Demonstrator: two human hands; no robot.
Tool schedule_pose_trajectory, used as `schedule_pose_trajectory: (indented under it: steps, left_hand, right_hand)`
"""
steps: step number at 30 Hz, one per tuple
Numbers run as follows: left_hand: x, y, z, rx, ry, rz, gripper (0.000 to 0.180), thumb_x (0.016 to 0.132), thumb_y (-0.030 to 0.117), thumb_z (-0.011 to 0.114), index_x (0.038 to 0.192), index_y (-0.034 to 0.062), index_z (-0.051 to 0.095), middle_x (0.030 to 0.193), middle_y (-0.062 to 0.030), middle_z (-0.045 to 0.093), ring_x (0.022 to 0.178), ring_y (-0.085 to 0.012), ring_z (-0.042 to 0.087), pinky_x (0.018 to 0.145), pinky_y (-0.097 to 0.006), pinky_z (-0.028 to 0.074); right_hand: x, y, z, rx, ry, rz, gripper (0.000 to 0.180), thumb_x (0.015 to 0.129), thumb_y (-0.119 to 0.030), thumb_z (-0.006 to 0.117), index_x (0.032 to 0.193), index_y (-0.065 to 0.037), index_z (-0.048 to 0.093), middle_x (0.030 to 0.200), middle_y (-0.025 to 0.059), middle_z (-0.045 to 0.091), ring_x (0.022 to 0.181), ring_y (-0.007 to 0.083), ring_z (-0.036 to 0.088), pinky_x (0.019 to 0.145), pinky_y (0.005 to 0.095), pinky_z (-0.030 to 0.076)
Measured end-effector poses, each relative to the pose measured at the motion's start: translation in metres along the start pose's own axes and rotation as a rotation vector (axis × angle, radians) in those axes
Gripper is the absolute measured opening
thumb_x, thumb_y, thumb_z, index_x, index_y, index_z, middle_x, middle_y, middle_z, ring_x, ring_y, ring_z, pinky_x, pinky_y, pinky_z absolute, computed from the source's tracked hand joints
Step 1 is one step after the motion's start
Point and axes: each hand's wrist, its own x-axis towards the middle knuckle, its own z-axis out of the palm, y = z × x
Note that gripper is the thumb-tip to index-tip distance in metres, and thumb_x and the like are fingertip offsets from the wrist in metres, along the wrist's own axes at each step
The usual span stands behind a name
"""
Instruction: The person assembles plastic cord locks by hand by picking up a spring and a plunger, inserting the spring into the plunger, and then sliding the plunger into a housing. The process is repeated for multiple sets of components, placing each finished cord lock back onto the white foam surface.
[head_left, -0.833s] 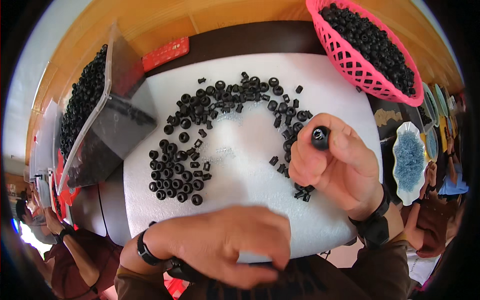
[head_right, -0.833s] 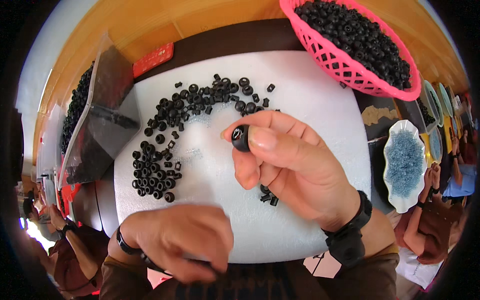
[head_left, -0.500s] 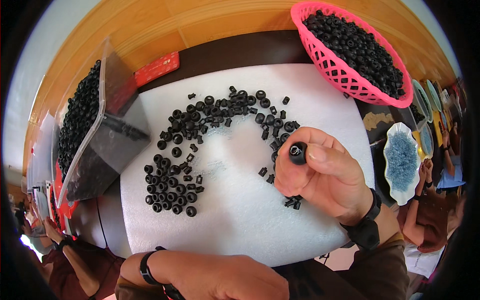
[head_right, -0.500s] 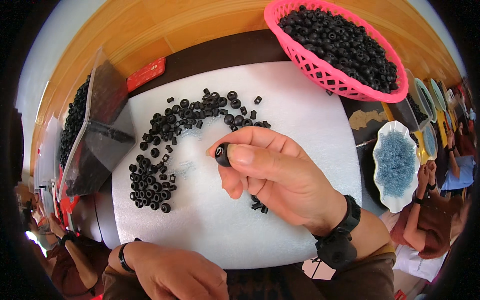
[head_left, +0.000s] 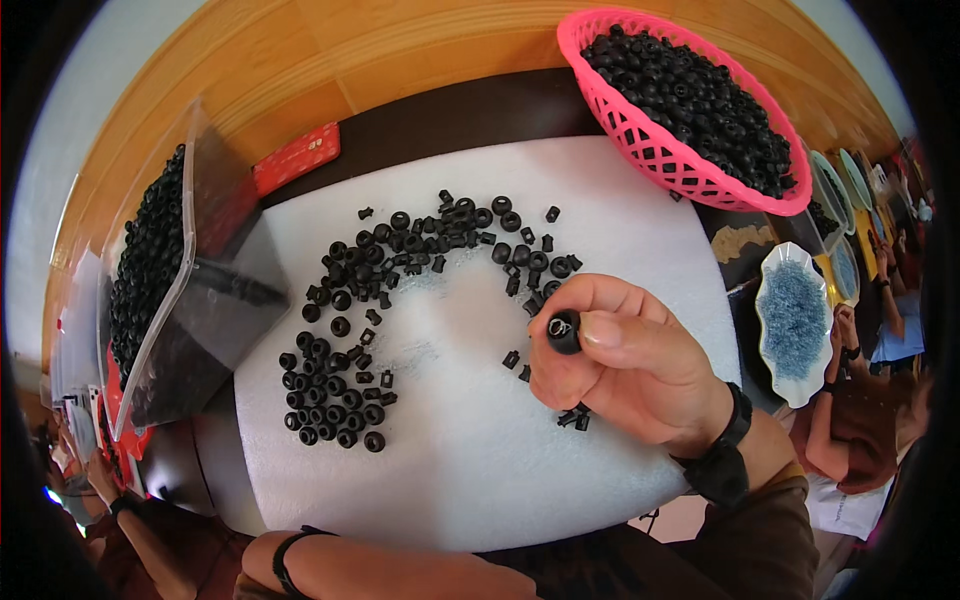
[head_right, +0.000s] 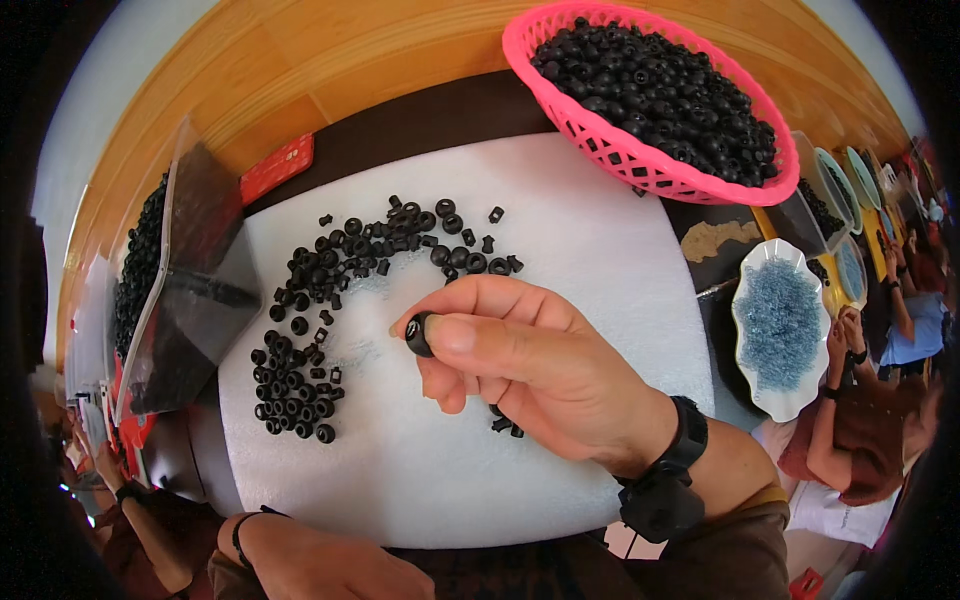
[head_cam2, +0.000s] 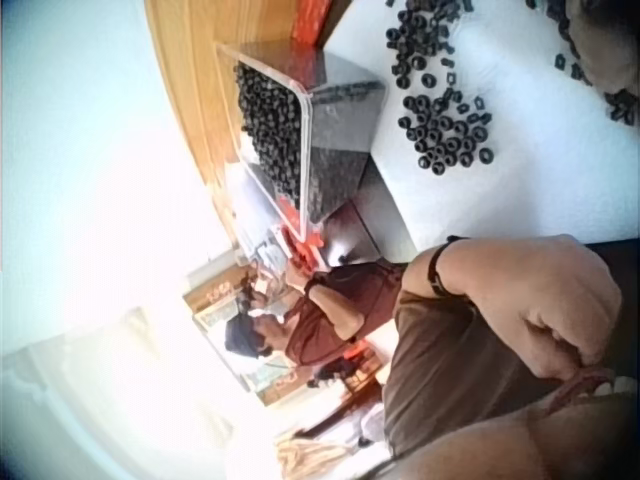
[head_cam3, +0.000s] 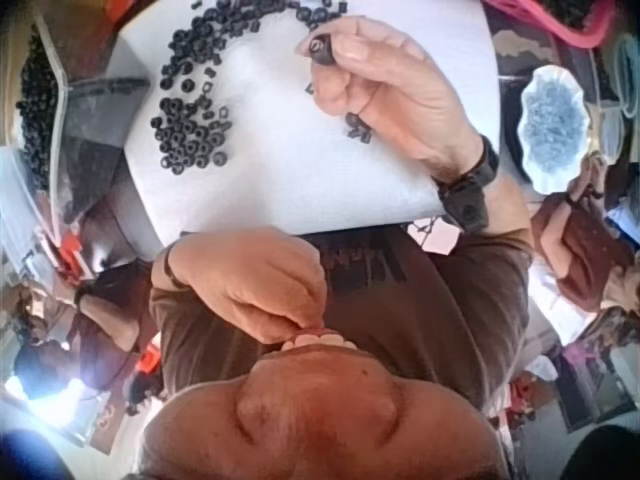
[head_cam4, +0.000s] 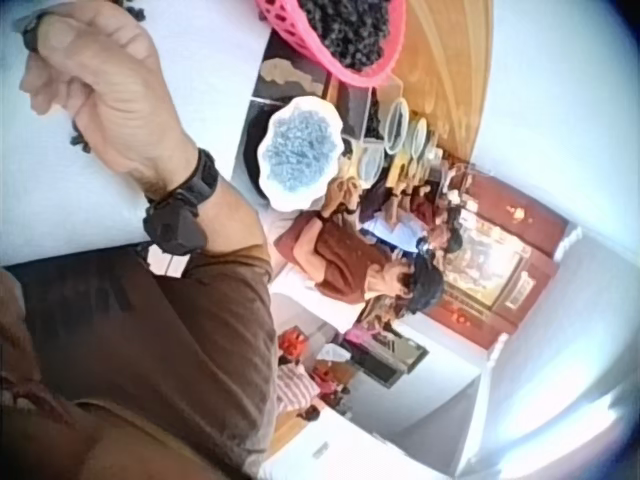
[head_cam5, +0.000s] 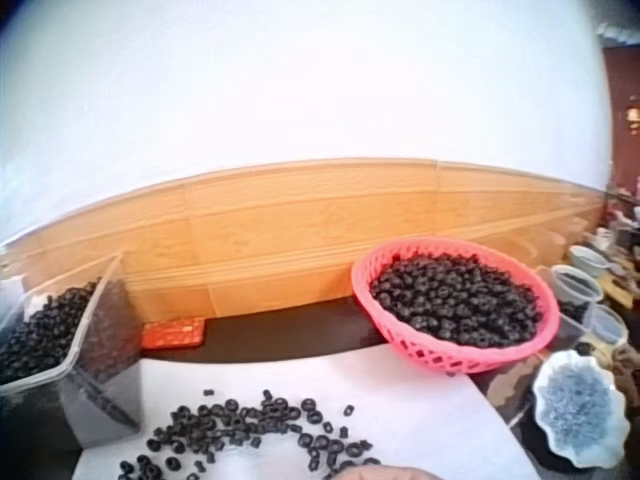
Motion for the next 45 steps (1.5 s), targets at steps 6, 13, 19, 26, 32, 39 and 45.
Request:
schedule_pose_trajectory:
  steps: [6, 13, 19, 26, 32, 39, 45]
  left_hand:
    - [-0.001, 0.008, 0.004, -0.051, -0.028, -0.043, 0.009, 0.082, 0.01, 0.063, 0.085, 0.002, 0.06, 0.082, -0.0093, 0.059, 0.069, -0.0265, 0.057, 0.059, -0.034, 0.043]
    - [0.001, 0.022, -0.006, -0.117, 0.002, 0.004, 0.013, 0.079, 0.01, 0.065, 0.088, 0.0026, 0.059, 0.082, -0.01, 0.06, 0.066, -0.0252, 0.056, 0.056, -0.034, 0.041]
    - [-0.008, 0.017, -0.031, -0.109, 0.382, -0.025, 0.018, 0.072, -0.001, 0.065, 0.086, 0.0024, 0.054, 0.074, -0.0111, 0.059, 0.06, -0.018, 0.054, 0.055, -0.029, 0.041]
    - [-0.02, 0.003, -0.044, 0.287, 0.97, -0.313, 0.027, 0.085, -0.002, 0.052, 0.112, -0.0024, 0.052, 0.091, -0.0086, 0.061, 0.069, -0.0068, 0.053, 0.063, -0.02, 0.044]
    - [-0.014, -0.012, -0.045, 0.256, 1.128, -0.189, 0.017, 0.087, 0.011, 0.051, 0.101, 0.0017, 0.05, 0.088, -0.0111, 0.062, 0.057, -0.0096, 0.051, 0.053, -0.021, 0.042]
    - [-0.011, -0.015, -0.043, 0.245, 1.222, -0.048, 0.024, 0.084, 0.016, 0.06, 0.101, 0.0023, 0.049, 0.093, -0.0112, 0.06, 0.058, -0.009, 0.049, 0.055, -0.021, 0.041]
    - [-0.014, -0.015, -0.04, 0.309, 1.19, -0.047, 0.025, 0.081, 0.017, 0.065, 0.098, 0.0005, 0.056, 0.082, -0.0029, 0.054, 0.058, -0.0058, 0.043, 0.052, -0.019, 0.035]
  right_hand:
    - [0.0, -0.002, 0.004, 0.0, 0.01, 0.03, 0.024, 0.09, -0.018, 0.054, 0.107, -0.001, 0.057, 0.078, 0.004, 0.061, 0.073, 0.0103, 0.057, 0.066, 0.024, 0.044]
    - [-0.003, -0.003, 0.008, 0.01, -0.045, 0.042, 0.023, 0.09, -0.017, 0.055, 0.107, -0.002, 0.057, 0.081, 0.0034, 0.061, 0.074, 0.0105, 0.057, 0.067, 0.0246, 0.045]
    - [-0.005, -0.002, -0.004, 0.013, -0.032, 0.018, 0.023, 0.09, -0.017, 0.055, 0.107, -0.002, 0.057, 0.082, 0.004, 0.062, 0.075, 0.0112, 0.059, 0.066, 0.0248, 0.046]
    - [0.0, 0.004, 0.003, 0.014, -0.086, 0.033, 0.023, 0.09, -0.015, 0.054, 0.108, -0.001, 0.057, 0.084, 0.0072, 0.062, 0.078, 0.0136, 0.06, 0.068, 0.0265, 0.047]
    - [0.002, 0.011, 0.001, -0.009, -0.084, 0.039, 0.022, 0.089, -0.012, 0.055, 0.108, -0.001, 0.056, 0.093, 0.0104, 0.062, 0.083, 0.0156, 0.061, 0.071, 0.0299, 0.05]
    - [0.001, 0.016, 0.016, -0.24, 0.097, 0.031, 0.029, 0.083, -0.016, 0.063, 0.103, 0.004, 0.055, 0.081, 0.0154, 0.063, 0.07, 0.0201, 0.062, 0.066, 0.031, 0.051]
    - [0.002, 0.018, 0.018, -0.369, 0.142, 0.023, 0.027, 0.083, -0.015, 0.063, 0.102, 0.003, 0.056, 0.081, 0.0141, 0.064, 0.071, 0.0186, 0.063, 0.068, 0.0292, 0.051]
